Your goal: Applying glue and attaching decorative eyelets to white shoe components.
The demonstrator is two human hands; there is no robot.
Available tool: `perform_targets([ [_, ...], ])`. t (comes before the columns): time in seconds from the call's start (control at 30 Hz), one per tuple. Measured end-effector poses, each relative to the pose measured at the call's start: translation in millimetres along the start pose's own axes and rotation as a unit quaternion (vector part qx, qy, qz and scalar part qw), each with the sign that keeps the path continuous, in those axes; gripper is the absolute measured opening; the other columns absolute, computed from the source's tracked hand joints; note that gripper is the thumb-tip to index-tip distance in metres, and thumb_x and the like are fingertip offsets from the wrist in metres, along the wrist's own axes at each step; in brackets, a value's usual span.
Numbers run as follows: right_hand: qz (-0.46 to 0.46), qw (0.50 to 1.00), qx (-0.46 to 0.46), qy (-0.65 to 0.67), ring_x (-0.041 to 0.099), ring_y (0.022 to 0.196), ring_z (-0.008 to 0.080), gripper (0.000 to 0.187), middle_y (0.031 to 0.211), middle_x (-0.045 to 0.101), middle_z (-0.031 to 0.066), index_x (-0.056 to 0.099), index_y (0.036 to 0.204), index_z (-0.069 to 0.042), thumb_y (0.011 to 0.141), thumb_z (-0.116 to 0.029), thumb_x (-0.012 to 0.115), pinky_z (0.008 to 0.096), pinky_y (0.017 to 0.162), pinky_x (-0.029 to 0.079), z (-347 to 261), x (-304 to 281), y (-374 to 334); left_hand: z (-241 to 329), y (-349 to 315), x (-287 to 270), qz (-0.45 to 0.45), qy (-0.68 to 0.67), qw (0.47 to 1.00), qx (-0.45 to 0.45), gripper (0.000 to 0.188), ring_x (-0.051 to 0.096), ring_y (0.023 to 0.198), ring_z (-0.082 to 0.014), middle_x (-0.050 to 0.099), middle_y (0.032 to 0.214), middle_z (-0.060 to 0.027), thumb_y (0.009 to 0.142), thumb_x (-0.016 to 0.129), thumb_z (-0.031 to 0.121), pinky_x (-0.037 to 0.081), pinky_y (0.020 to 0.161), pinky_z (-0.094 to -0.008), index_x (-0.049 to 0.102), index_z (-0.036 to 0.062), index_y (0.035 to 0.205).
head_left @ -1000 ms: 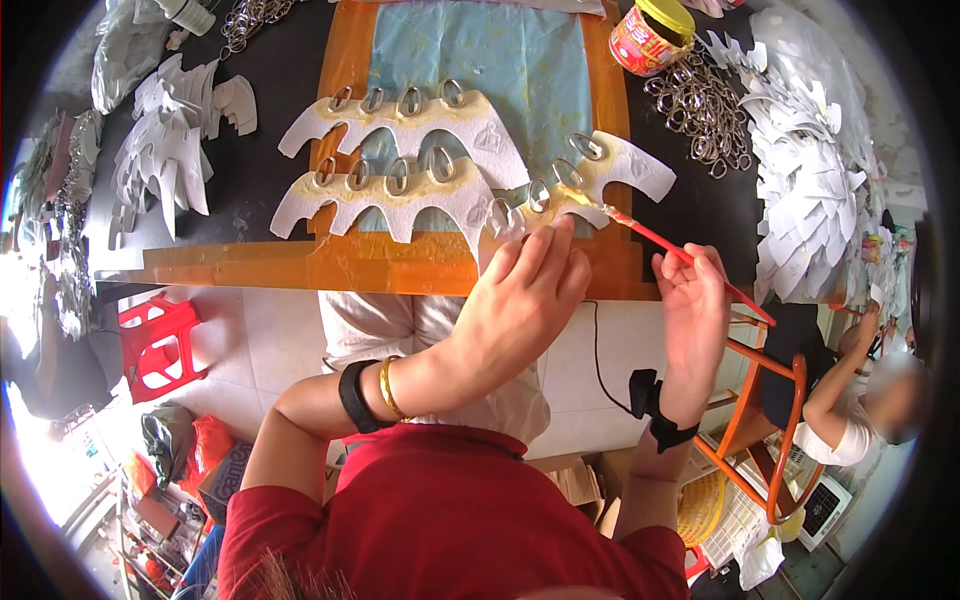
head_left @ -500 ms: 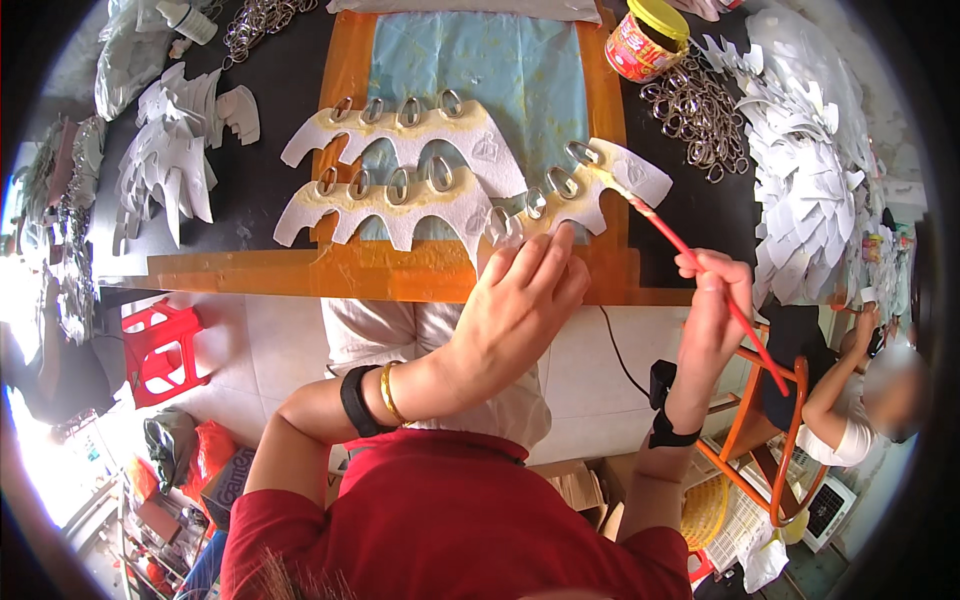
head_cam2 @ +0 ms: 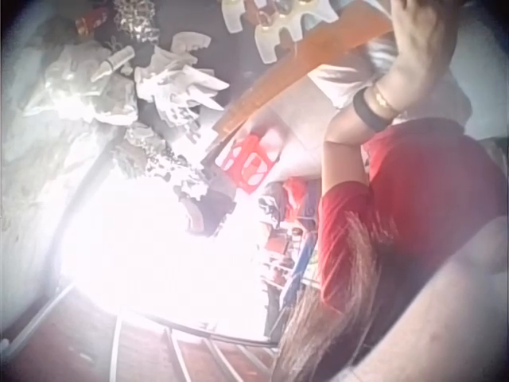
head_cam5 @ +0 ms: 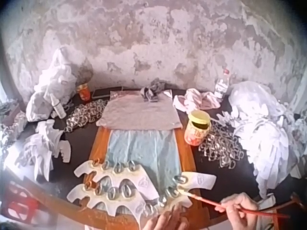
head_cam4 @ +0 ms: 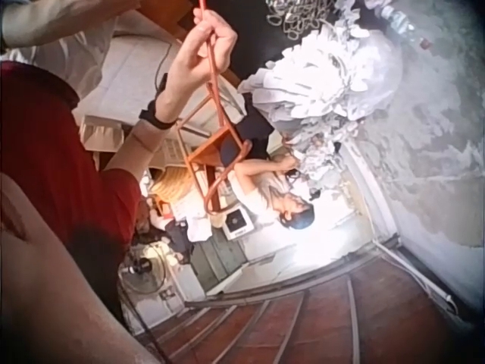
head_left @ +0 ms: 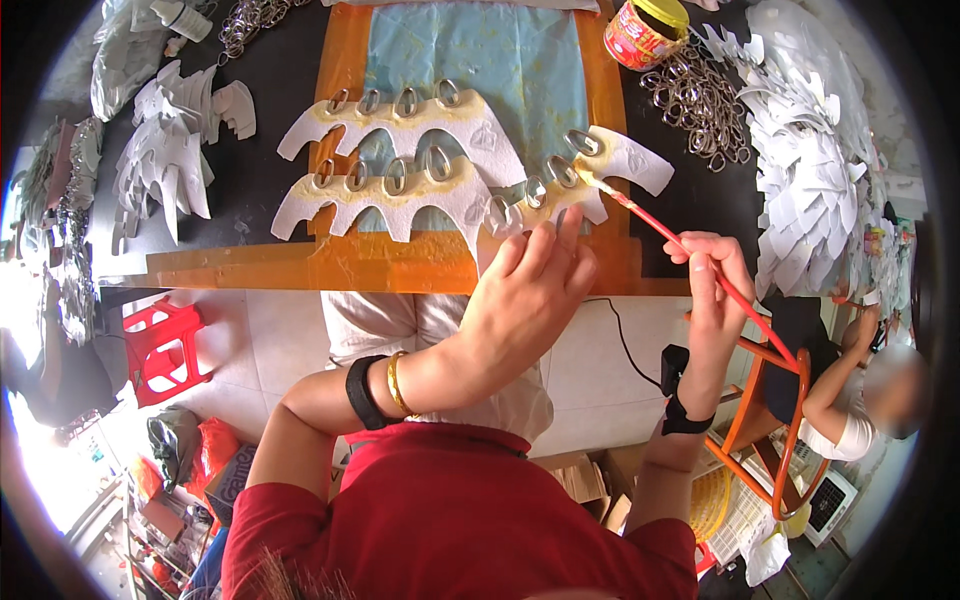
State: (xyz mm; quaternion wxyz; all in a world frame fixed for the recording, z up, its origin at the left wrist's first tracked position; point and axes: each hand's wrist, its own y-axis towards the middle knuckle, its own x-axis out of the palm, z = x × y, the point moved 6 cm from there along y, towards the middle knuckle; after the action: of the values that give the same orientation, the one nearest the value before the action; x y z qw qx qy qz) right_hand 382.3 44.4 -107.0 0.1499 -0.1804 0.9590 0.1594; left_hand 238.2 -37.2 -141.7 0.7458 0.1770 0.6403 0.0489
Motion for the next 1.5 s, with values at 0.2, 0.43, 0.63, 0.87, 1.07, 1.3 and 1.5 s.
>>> perform_targets([
  [0.2, -0.007, 1.000, 0.000, -0.006, 0.061, 0.079, 0.0184, 0.008, 0.090, 0.058, 0.0133, 0.052, 0.090, 0.004, 0.087, 0.004, 0.046, 0.0283, 0.074, 0.049, 0.4, -4.8, 3.1, -0.2, 0.0, 0.5, -0.002, -0.001, 1.000, -0.002, 0.024, 0.047, 0.101, -0.0205, 0.049, 0.123, -0.0102, 0.074, 0.060, 0.019, 0.041, 0.079, -0.0335, 0.054, 0.0080, 0.095],
  [0.43, -0.016, 0.994, -0.079, -0.076, 0.062, 0.083, 0.0202, 0.013, 0.094, 0.059, 0.0153, 0.053, 0.094, 0.003, 0.085, 0.008, 0.046, 0.0305, 0.081, 0.047, -4.2, 1.7, 2.1, 1.4, -0.4, 1.2, -0.004, 0.005, 1.000, 0.003, 0.025, 0.046, 0.101, -0.0211, 0.048, 0.123, -0.0111, 0.074, 0.059, 0.019, 0.041, 0.079, -0.0332, 0.054, 0.0079, 0.096],
  [0.63, -0.041, 0.999, -0.016, -0.006, 0.062, 0.081, 0.0183, 0.012, 0.090, 0.061, 0.0148, 0.055, 0.092, 0.003, 0.085, 0.005, 0.046, 0.0328, 0.089, 0.043, 0.6, -6.2, 4.2, 1.5, -0.5, 0.8, -0.002, 0.003, 1.000, 0.003, 0.025, 0.046, 0.102, -0.0216, 0.048, 0.123, -0.0116, 0.074, 0.059, 0.019, 0.041, 0.079, -0.0330, 0.054, 0.0077, 0.096],
  [0.87, -0.069, 0.973, -0.143, -0.168, 0.062, 0.075, 0.0215, 0.011, 0.084, 0.063, 0.0119, 0.059, 0.088, 0.000, 0.079, 0.005, 0.055, 0.0387, 0.086, 0.045, -24.4, -4.8, 10.1, 2.3, 0.2, 1.4, -0.007, 0.007, 1.000, 0.004, 0.025, 0.047, 0.102, -0.0215, 0.048, 0.124, -0.0117, 0.074, 0.059, 0.019, 0.041, 0.080, -0.0324, 0.054, 0.0075, 0.096],
  [1.07, -0.116, 0.920, -0.248, -0.280, 0.060, 0.077, 0.0281, 0.021, 0.090, 0.063, 0.0109, 0.065, 0.087, -0.003, 0.069, 0.007, 0.064, 0.0382, 0.075, 0.050, -51.8, 6.6, 2.1, 2.1, 0.6, 1.0, -0.003, 0.014, 1.000, 0.001, 0.024, 0.047, 0.102, -0.0213, 0.048, 0.123, -0.0121, 0.074, 0.058, 0.018, 0.041, 0.080, -0.0324, 0.053, 0.0078, 0.096],
  [1.3, 0.005, 0.973, -0.192, -0.129, 0.062, 0.078, 0.0234, 0.016, 0.087, 0.063, 0.0150, 0.062, 0.093, 0.004, 0.077, 0.007, 0.057, 0.0373, 0.074, 0.051, -28.3, -27.3, 1.3, 1.0, 1.9, -1.4, 0.000, 0.008, 1.000, 0.003, 0.026, 0.046, 0.101, -0.0213, 0.048, 0.123, -0.0120, 0.073, 0.059, 0.018, 0.041, 0.079, -0.0325, 0.053, 0.0080, 0.096],
  [1.5, 0.199, 0.923, 0.005, 0.329, 0.060, 0.088, 0.0242, 0.024, 0.091, 0.061, 0.0180, 0.056, 0.106, 0.006, 0.086, -0.002, 0.047, 0.0386, 0.087, 0.046, 21.1, -58.9, 4.4, 2.3, 0.9, 1.5, -0.013, 0.018, 1.000, 0.009, 0.026, 0.047, 0.099, -0.0212, 0.048, 0.123, -0.0123, 0.073, 0.059, 0.018, 0.042, 0.079, -0.0326, 0.053, 0.0078, 0.097],
])
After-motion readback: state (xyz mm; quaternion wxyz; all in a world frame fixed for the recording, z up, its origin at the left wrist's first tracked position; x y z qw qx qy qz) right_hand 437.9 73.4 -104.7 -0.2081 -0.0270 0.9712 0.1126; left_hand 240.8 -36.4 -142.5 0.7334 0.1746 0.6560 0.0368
